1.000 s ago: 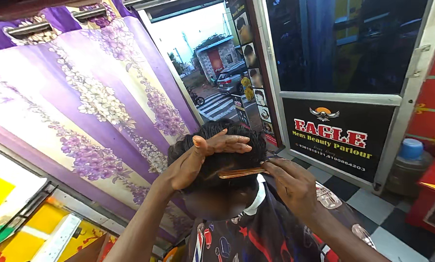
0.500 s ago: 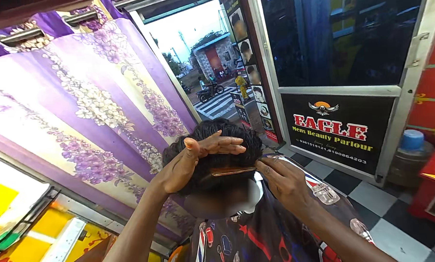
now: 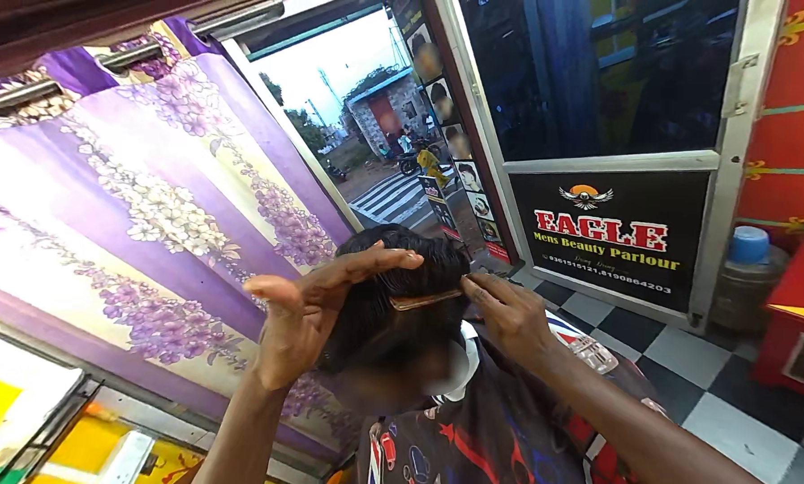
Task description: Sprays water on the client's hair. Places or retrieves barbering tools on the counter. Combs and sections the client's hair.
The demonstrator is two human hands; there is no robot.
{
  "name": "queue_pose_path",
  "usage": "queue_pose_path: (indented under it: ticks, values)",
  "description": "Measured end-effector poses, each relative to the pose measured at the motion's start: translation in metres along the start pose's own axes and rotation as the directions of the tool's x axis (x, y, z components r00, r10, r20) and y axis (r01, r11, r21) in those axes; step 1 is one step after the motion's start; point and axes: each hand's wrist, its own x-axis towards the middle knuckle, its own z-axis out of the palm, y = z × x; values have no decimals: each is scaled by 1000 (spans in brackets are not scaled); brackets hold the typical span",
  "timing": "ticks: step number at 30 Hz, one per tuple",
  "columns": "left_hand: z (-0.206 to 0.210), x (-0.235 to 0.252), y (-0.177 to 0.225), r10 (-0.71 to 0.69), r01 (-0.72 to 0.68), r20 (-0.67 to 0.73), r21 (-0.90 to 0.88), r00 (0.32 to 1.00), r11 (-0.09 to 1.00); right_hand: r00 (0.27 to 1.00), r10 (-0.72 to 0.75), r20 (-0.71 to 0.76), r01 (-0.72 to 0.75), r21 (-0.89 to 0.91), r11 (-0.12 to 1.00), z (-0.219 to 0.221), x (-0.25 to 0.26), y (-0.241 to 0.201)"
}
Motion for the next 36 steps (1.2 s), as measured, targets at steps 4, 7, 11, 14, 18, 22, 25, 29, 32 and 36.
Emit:
queue_pose_path:
  ticks: [4,7,11,14,18,22,25,29,32,36]
  values:
    - [12,0,24,97,-96,-63,15,993,995,1000,2,22,-2,17,1000,-1,5,2]
    - [34,-3,30,127,-156,206,130,970,979,999,-3,32,2,39,999,0,6,4]
    - [69,5,19,3,-229,523,369,852,901,1000,-10,25,8,63,998,-1,11,3]
    - [71,12,2,-84,-233,544,487,835,842,1000,-12,23,10,55,998,-3,14,3]
    - [59,23,-9,-172,-197,537,561,826,804,999,10,52,-12,32,999,-7,19,5]
    - [53,31,-13,-149,-226,514,594,845,772,992,64,111,-66,12,998,-10,28,9]
    - [46,36,-17,-134,-253,497,634,857,731,983,129,133,-130,-2,992,-10,35,12]
    - [34,38,-26,-165,-235,471,677,867,698,943,285,172,-295,35,955,-11,38,23]
    - [26,35,-32,-161,-218,445,684,881,696,873,458,171,-482,155,862,-9,28,33]
    - [15,31,-38,-162,-193,410,696,898,692,826,555,101,-541,421,728,-13,14,25]
